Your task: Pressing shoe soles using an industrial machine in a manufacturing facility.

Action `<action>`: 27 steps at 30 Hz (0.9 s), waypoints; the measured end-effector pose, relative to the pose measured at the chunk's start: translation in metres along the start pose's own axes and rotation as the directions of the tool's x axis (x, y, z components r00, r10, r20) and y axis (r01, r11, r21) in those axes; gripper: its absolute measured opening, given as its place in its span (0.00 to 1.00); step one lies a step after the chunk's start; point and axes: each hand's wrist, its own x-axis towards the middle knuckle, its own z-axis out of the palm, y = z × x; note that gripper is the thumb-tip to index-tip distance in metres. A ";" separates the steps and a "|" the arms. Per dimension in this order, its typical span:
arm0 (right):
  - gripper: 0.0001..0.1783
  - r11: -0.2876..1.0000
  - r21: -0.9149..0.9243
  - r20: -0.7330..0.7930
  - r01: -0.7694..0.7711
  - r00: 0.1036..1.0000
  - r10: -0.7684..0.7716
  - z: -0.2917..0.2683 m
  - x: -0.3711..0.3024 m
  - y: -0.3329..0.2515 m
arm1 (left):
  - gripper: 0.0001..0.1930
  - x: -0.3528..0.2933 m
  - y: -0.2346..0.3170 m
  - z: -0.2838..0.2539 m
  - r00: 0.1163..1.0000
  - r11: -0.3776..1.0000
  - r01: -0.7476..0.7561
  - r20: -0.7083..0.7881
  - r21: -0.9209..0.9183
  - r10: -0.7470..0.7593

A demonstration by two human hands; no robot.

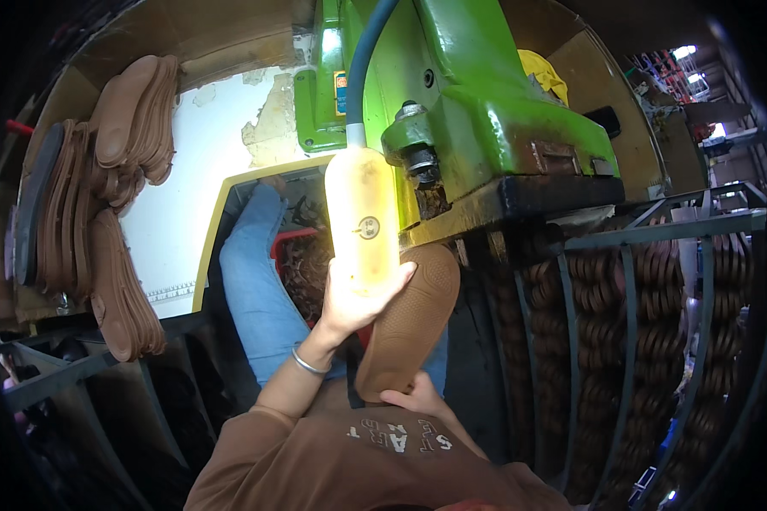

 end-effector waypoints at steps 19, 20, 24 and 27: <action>0.24 0.999 0.010 -0.120 0.049 0.992 -0.047 -0.054 -0.026 -0.029 | 0.08 -0.012 -0.003 -0.024 0.995 0.998 0.049 0.088 0.030 -0.051; 0.22 0.995 -0.004 -0.167 0.103 0.981 -0.102 -0.064 -0.030 -0.034 | 0.08 -0.011 0.002 -0.022 0.995 0.998 0.049 0.087 0.032 -0.051; 0.18 0.946 -0.049 -0.345 0.320 0.884 -0.317 -0.099 -0.037 -0.062 | 0.08 -0.011 0.006 -0.019 0.994 0.991 0.107 0.024 -0.082 -0.105; 0.16 0.906 -0.045 -0.465 0.421 0.794 -0.392 -0.113 -0.028 -0.093 | 0.09 -0.010 0.007 -0.024 0.993 0.994 0.100 0.065 -0.048 -0.097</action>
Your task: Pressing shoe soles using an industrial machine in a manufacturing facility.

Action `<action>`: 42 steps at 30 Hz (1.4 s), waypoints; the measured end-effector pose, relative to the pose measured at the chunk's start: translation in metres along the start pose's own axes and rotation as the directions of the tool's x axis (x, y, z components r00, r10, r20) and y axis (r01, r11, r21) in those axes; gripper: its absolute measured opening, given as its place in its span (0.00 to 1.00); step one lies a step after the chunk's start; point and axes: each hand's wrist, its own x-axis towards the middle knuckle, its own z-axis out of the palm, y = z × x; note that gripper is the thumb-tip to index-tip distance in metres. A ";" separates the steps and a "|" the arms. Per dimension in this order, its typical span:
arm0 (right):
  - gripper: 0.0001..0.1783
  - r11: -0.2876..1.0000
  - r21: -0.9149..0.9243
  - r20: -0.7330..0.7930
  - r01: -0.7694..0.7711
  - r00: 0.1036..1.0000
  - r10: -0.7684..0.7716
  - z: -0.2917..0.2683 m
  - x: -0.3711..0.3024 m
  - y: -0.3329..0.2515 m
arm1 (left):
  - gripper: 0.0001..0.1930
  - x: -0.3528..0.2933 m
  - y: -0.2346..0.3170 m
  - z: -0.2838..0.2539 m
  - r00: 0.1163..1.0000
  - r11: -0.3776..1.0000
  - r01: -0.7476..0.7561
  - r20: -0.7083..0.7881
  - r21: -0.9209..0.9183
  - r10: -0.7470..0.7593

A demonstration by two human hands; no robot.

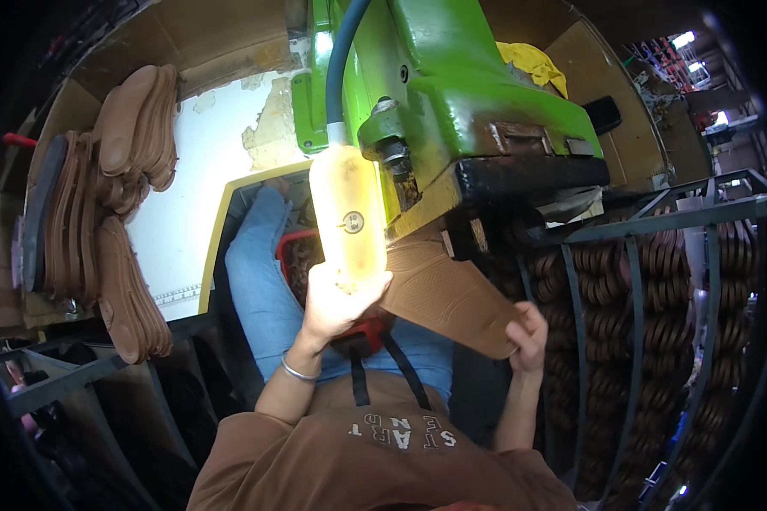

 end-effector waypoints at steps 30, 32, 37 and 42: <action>0.23 0.882 0.327 0.193 -0.341 0.937 0.291 0.053 -0.047 0.118 | 0.15 0.012 -0.005 0.048 0.929 0.984 -0.177 -0.333 -0.020 0.161; 0.23 0.893 0.298 0.196 -0.337 0.937 0.288 0.051 -0.047 0.117 | 0.15 0.011 -0.007 0.048 0.904 0.975 -0.219 -0.370 0.024 0.212; 0.24 0.920 0.235 0.197 -0.315 0.942 0.273 0.057 -0.045 0.128 | 0.16 0.015 0.004 0.058 0.931 0.985 -0.170 -0.331 -0.015 0.156; 0.22 0.898 0.276 0.197 -0.343 0.935 0.297 0.070 -0.050 0.107 | 0.16 0.018 -0.004 0.054 0.928 0.982 -0.188 -0.332 -0.022 0.170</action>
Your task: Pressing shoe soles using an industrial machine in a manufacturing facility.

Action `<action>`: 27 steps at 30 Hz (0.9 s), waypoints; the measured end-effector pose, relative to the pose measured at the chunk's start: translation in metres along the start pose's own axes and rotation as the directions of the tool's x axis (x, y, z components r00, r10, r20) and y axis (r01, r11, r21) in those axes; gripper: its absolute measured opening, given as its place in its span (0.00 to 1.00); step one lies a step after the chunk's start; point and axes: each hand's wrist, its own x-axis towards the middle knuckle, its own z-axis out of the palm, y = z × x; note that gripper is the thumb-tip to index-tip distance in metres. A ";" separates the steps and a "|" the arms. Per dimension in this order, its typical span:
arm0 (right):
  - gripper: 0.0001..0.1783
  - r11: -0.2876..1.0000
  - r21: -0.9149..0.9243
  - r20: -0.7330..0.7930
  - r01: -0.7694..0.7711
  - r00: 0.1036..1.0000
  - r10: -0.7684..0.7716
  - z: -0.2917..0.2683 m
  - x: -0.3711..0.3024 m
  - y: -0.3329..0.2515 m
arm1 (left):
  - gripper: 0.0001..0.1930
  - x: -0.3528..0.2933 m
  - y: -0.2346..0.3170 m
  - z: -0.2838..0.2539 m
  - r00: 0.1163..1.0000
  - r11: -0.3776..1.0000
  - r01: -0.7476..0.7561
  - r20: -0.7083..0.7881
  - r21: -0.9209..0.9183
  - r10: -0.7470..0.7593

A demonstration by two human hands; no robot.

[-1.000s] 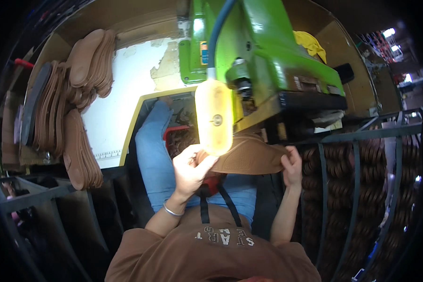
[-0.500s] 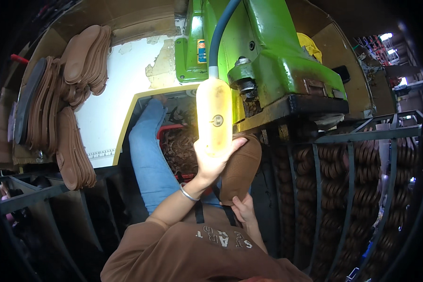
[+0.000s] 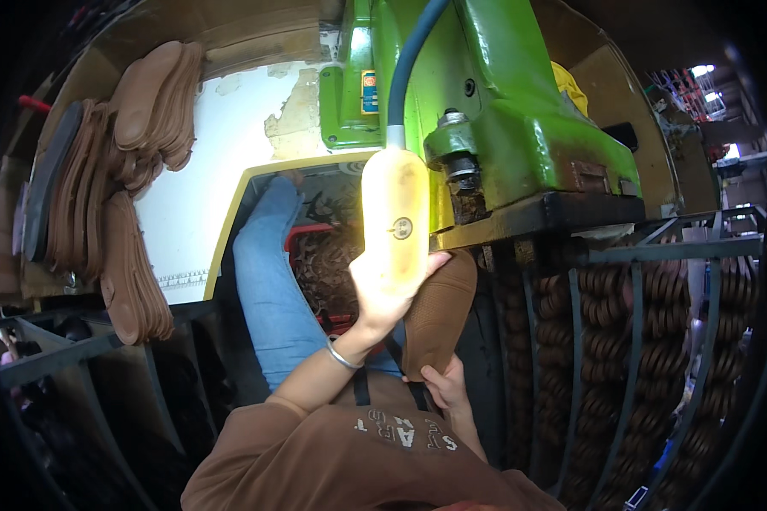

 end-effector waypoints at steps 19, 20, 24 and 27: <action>0.10 0.856 -0.256 -0.130 0.449 0.861 -0.491 0.004 0.072 -0.168 | 0.11 -0.010 0.031 -0.062 0.991 0.988 0.121 0.050 0.092 -0.126; 0.09 0.845 -0.271 -0.083 0.460 0.864 -0.497 0.009 0.078 -0.172 | 0.11 -0.011 0.033 -0.065 0.981 0.982 0.188 0.042 0.005 -0.188; 0.09 0.843 -0.295 0.006 0.450 0.883 -0.469 0.032 0.095 -0.177 | 0.12 -0.012 0.033 -0.088 0.971 0.968 0.239 0.030 -0.076 -0.237; 0.10 0.840 -0.286 0.073 0.461 0.885 -0.461 0.054 0.104 -0.167 | 0.12 -0.012 0.024 -0.120 0.975 0.961 0.217 -0.001 -0.173 -0.221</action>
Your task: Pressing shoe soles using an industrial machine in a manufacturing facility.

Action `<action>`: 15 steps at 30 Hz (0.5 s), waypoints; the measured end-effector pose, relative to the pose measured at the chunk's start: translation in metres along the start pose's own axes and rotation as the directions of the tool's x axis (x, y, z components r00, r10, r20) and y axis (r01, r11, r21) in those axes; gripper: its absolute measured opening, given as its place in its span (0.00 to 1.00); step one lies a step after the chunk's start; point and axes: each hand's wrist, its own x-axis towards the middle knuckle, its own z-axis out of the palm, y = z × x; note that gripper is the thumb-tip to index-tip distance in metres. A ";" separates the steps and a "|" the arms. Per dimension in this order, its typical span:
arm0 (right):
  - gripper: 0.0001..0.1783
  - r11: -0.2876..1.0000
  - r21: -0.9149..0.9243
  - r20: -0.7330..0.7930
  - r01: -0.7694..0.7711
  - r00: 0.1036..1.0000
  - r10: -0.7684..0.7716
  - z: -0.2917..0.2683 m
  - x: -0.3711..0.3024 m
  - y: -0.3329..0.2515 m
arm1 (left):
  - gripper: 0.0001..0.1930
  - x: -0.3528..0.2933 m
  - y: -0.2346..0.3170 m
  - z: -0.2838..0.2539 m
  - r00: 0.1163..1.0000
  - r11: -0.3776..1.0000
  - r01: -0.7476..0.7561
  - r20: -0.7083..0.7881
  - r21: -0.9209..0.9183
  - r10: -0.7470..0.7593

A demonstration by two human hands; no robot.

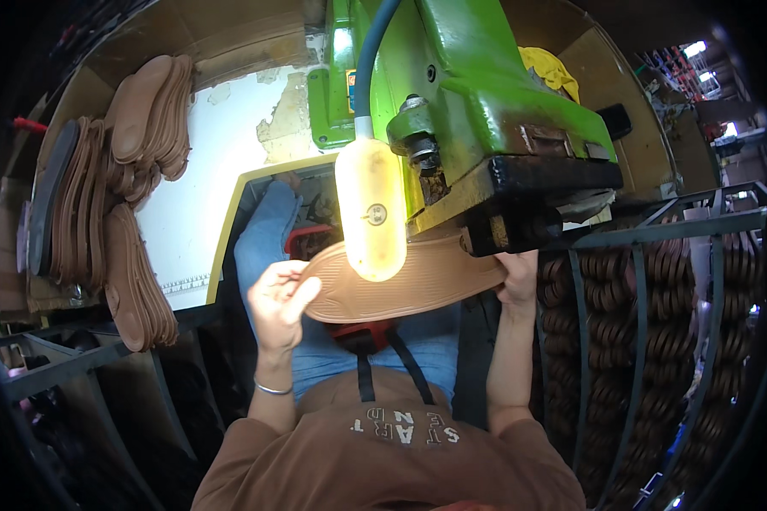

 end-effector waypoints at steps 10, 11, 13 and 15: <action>0.19 0.987 -0.121 0.235 0.106 0.969 -0.076 0.068 -0.002 0.014 | 0.10 -0.021 -0.015 -0.101 0.970 0.968 0.241 0.009 0.072 -0.242; 0.20 0.985 -0.121 0.249 0.119 0.965 -0.086 0.070 -0.001 0.019 | 0.12 -0.026 -0.025 -0.100 0.957 0.946 0.286 -0.008 0.155 -0.288; 0.23 0.987 -0.122 0.228 0.107 0.971 -0.077 0.071 0.005 0.026 | 0.13 -0.040 -0.048 -0.089 0.920 0.898 0.371 0.038 0.237 -0.391; 0.26 0.968 -0.153 0.235 0.197 0.959 -0.157 0.079 0.006 0.030 | 0.13 -0.063 -0.093 -0.098 0.880 0.813 0.402 0.070 0.420 -0.471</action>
